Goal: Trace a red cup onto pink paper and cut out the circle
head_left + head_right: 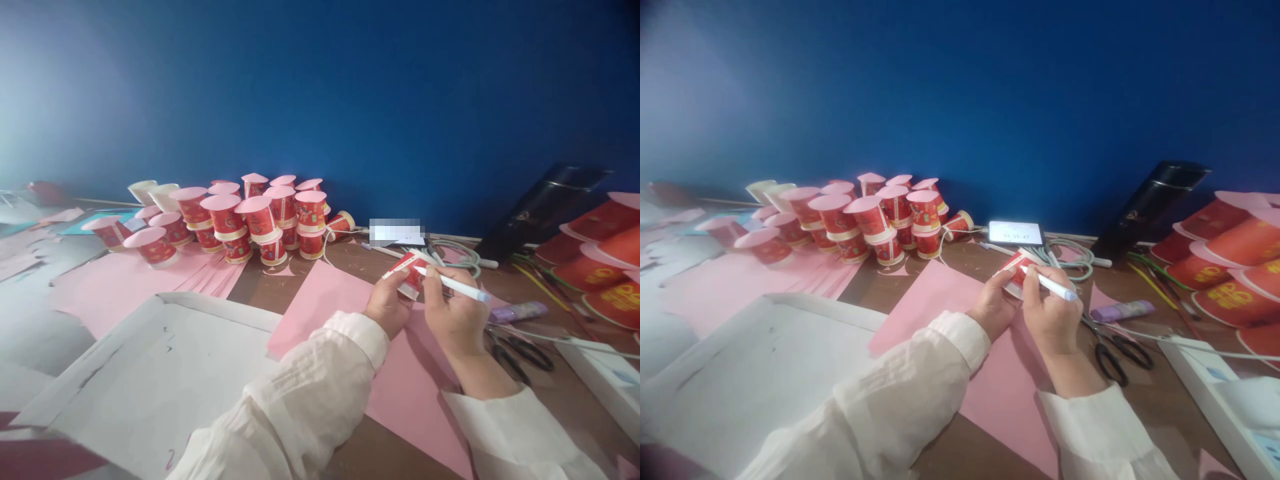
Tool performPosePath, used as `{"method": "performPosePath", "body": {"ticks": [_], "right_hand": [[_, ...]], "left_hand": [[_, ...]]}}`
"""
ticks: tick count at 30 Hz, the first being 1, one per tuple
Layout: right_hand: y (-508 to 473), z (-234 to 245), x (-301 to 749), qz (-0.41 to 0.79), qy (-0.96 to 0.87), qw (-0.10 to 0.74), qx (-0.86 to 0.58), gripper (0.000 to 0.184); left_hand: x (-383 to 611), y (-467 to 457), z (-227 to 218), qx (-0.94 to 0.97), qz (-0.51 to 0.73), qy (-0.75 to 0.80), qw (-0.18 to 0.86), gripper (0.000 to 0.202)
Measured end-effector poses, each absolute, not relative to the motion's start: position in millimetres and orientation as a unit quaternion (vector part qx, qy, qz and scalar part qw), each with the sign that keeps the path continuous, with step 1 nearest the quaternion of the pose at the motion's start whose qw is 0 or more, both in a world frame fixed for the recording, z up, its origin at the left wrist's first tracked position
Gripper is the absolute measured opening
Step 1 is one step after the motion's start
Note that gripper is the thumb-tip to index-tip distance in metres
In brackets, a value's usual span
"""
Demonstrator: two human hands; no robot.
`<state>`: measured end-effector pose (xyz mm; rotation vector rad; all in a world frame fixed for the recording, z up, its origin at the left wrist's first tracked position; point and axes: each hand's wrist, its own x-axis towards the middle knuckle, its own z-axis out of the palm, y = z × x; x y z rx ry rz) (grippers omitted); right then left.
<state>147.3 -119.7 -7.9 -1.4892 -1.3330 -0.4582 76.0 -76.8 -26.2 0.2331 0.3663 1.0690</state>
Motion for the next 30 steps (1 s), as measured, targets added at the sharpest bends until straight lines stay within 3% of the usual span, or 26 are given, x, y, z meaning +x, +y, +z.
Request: {"method": "performPosePath", "body": {"ticks": [30], "right_hand": [[-121.9, -7.5, 157.2, -0.228, -0.532, 0.485, -0.655, 0.027]], "left_hand": [[76.3, -71.3, -35.1, 0.119, 0.497, 0.135, 0.849, 0.03]]}}
